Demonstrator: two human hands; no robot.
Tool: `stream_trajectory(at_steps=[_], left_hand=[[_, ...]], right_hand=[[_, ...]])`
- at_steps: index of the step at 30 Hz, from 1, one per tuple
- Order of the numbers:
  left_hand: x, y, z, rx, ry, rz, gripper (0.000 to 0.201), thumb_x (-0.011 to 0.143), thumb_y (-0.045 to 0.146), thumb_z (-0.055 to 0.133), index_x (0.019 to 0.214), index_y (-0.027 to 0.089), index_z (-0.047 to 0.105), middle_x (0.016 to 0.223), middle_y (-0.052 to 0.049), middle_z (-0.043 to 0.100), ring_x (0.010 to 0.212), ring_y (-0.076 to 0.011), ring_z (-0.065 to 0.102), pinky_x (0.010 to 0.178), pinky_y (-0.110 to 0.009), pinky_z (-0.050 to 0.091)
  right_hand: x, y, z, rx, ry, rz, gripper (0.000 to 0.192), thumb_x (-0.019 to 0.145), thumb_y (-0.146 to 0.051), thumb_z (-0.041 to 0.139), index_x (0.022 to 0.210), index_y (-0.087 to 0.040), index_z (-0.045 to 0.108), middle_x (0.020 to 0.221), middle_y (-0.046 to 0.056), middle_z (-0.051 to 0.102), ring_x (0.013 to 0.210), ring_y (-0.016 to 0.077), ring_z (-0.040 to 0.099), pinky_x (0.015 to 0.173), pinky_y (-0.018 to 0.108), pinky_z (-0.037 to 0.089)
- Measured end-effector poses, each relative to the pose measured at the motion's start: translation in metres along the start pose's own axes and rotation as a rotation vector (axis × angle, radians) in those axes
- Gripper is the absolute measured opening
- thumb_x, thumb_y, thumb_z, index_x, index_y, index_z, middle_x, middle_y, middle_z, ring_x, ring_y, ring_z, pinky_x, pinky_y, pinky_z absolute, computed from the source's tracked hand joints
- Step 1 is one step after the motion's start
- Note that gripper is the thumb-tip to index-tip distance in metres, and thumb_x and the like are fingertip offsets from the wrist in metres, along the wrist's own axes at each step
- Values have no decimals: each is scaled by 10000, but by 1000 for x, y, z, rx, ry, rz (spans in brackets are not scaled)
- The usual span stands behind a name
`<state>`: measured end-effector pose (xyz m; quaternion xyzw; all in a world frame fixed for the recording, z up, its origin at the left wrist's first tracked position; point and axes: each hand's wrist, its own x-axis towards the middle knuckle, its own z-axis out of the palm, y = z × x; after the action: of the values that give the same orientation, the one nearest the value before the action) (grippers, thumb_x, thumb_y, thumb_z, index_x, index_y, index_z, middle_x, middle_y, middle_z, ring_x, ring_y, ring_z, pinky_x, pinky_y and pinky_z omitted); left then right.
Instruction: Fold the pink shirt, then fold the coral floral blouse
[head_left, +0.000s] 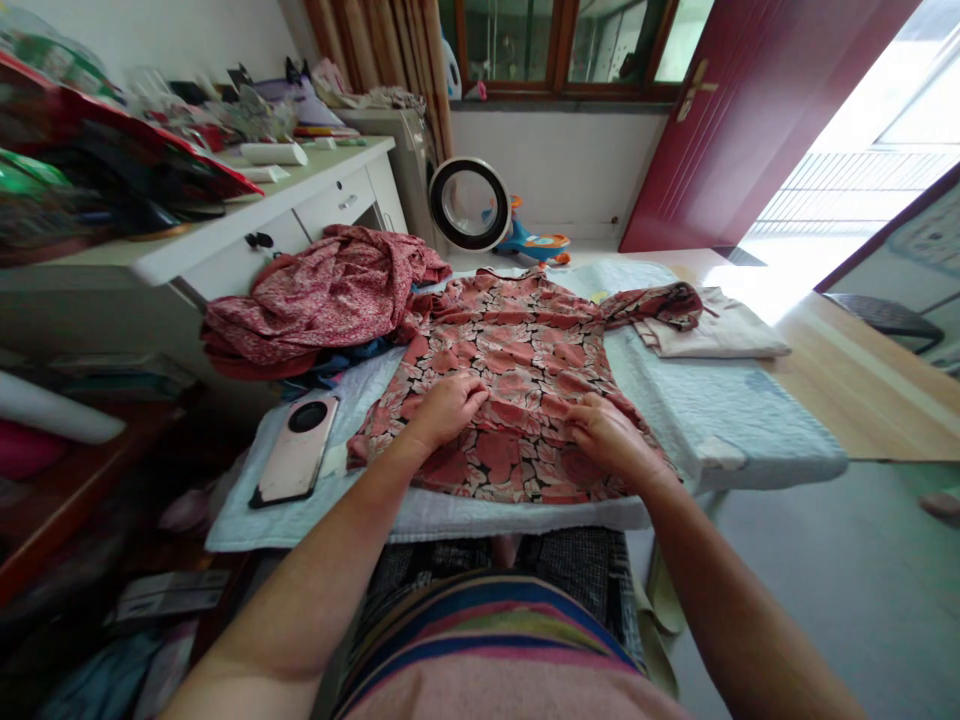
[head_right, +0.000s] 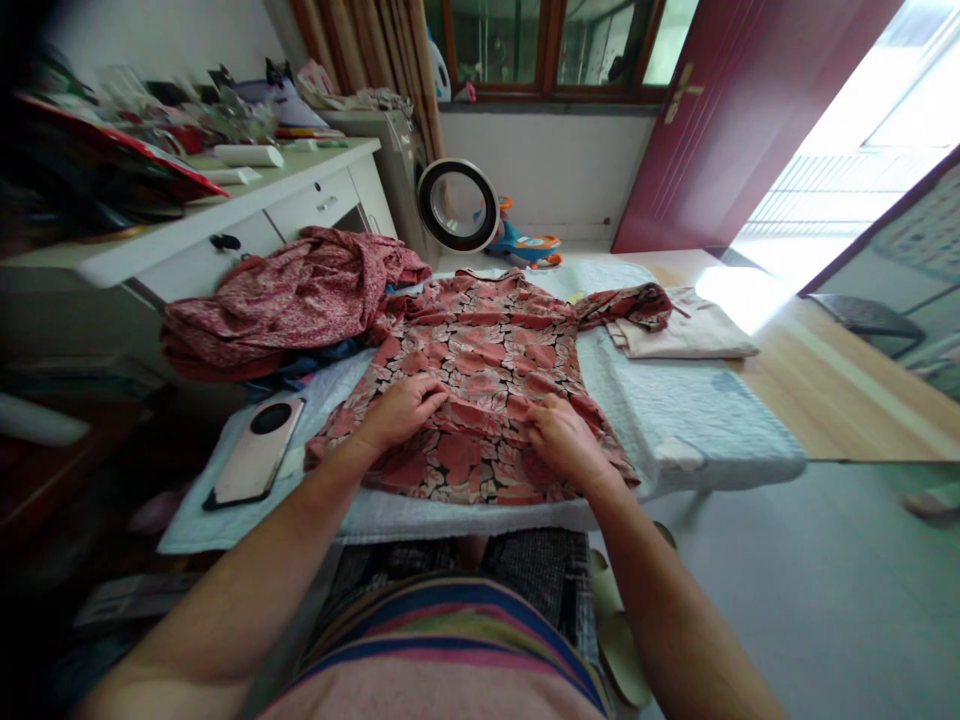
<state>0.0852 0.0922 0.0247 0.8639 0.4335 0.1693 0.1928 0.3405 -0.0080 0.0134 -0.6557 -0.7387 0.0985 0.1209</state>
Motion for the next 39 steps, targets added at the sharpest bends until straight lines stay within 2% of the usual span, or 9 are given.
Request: stream_trajectory(at_steps=[2,4,9,12,18,25,29,35,39], left_hand=[[-1,2,6,122,199,-45,226,900,214,508,1062,165,657,1107,-110,626,1081,-253,549,995,-396,416],[-9,7,14,154,246,-27,268,888,188,526,1135,179,633,1161,-116,604,1136,-267,523,1020,-416,402],[-51,21,33,-53,-140,236,118,884,206,564,932,196,671,940,-56,652,920,-199,589,843,-313,461],[-67,25,40,-50,-243,260,93,835,217,631,907,198,687,942,-55,647,937,-208,585,825,-305,458],[-65,23,43,-111,-206,174,163,866,162,556,985,187,665,1065,-66,648,966,-197,614,867,-307,486],[-55,19,54,-125,-136,162,491,822,102,551,1310,163,539,1391,-125,552,1288,-240,522,1118,-389,412],[-56,17,58,-108,-59,112,732,786,46,517,1487,174,350,1536,-122,415,1427,-223,384,1193,-399,335],[-45,21,51,85,80,22,765,807,69,534,1521,205,292,1550,-125,392,1408,-251,418,1122,-392,417],[-17,24,40,240,-13,-89,458,855,126,516,1298,214,590,1254,-108,662,1094,-259,663,929,-371,526]], right_hand=[[5,0,-2,-41,244,173,236,903,-249,504,1062,-186,666,1042,115,579,1007,256,523,896,348,405],[5,-4,-3,-21,377,210,259,899,-272,530,1122,-185,629,1084,124,557,1048,271,512,918,365,401],[-21,-26,8,236,-63,-218,88,862,-289,617,896,-208,617,941,42,559,908,195,538,821,296,423],[-35,-38,19,209,-199,-295,206,772,-278,708,932,-196,607,957,41,556,910,200,523,791,291,416],[-31,-35,26,312,-225,-264,122,821,-133,576,897,-187,655,923,41,596,899,182,552,803,278,410],[-23,-25,22,760,-84,25,214,922,-339,482,858,-183,613,700,-20,543,647,130,470,592,240,359],[-28,-27,28,1007,-133,40,285,919,-436,520,1004,-187,631,677,-41,499,575,107,403,526,228,305],[-27,-34,30,1072,-87,-120,247,906,-441,582,916,-207,660,1063,57,662,955,180,592,839,309,457],[-23,-36,31,1103,-108,-105,239,912,-445,571,904,-217,645,1219,76,665,1137,218,591,996,379,433]])
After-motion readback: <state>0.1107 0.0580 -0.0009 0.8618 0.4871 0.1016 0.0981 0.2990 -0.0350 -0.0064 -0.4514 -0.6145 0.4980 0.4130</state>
